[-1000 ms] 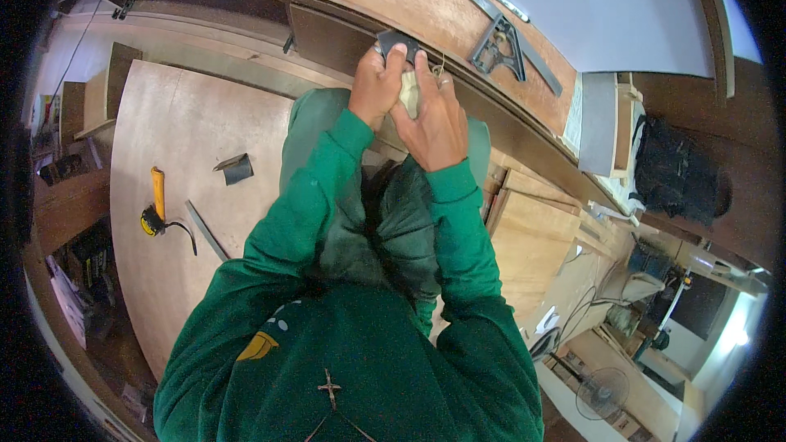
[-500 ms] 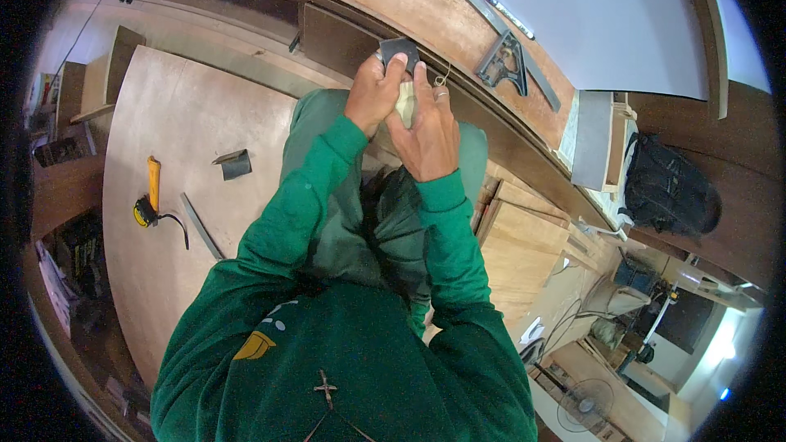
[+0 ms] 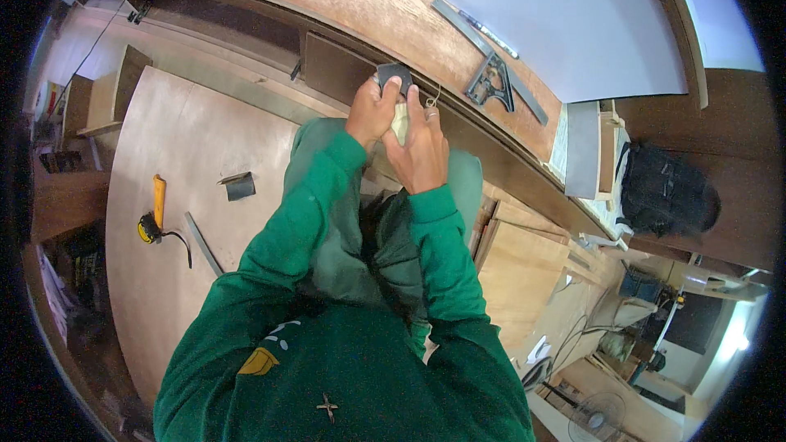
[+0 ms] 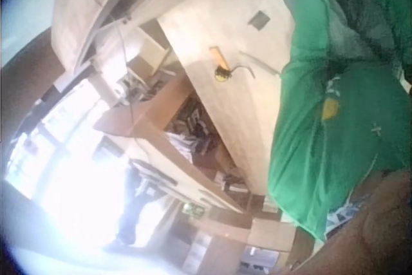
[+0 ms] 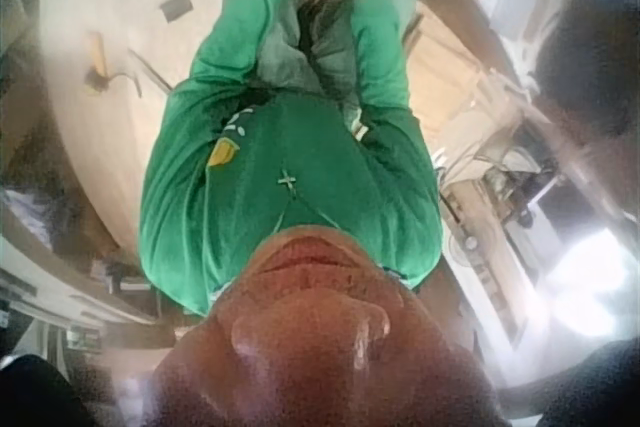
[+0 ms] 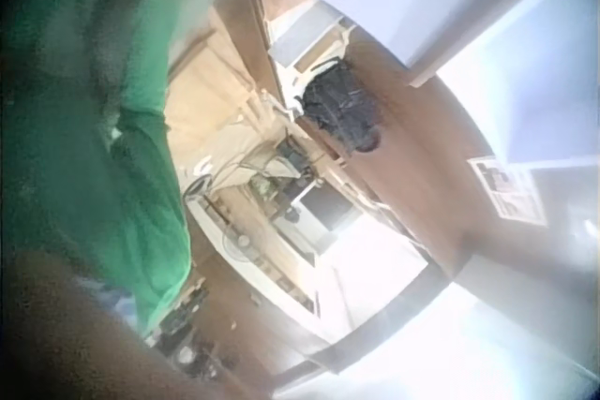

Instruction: The person sands the edges and surface of a wooden board with a sanding block and a file.

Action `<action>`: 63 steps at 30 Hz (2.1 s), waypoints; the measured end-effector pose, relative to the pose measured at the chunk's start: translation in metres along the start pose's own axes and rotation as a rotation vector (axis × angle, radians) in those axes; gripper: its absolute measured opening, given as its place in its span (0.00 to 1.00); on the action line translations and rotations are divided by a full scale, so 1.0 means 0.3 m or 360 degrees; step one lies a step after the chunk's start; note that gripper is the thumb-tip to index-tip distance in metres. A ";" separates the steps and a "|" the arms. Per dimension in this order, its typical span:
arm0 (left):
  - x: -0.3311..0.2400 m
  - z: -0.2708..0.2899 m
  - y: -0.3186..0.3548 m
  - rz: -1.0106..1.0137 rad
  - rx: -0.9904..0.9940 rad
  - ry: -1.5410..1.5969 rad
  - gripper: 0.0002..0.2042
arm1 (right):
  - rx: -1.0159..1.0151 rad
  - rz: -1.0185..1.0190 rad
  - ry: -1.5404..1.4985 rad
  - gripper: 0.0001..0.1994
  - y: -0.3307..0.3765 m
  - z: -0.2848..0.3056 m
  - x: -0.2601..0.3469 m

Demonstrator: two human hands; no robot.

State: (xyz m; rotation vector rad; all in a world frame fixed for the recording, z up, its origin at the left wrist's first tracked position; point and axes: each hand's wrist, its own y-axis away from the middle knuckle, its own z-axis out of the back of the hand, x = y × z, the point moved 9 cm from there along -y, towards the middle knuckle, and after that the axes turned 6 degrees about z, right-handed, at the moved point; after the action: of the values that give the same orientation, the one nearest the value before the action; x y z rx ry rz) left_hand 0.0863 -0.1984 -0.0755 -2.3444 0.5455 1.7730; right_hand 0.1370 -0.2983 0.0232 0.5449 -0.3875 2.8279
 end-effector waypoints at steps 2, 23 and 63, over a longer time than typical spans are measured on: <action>0.003 0.007 -0.019 -0.0042 -0.0026 -0.0060 0.12 | -0.0019 0.0053 0.0049 0.38 -0.019 0.002 0.000; 0.004 0.012 -0.040 0.0046 -0.0016 0.0053 0.14 | -0.0028 0.0080 0.0058 0.38 -0.037 -0.008 0.002; 0.001 0.121 -0.046 0.0126 -0.0087 0.0059 0.15 | 0.0156 0.0020 -0.0019 0.37 -0.076 -0.044 0.089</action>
State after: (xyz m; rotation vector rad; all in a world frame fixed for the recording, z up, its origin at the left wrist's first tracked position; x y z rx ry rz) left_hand 0.0589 -0.1736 -0.0878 -2.4288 0.6108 1.8035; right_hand 0.1147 -0.2684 0.0267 0.5808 -0.2564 2.8689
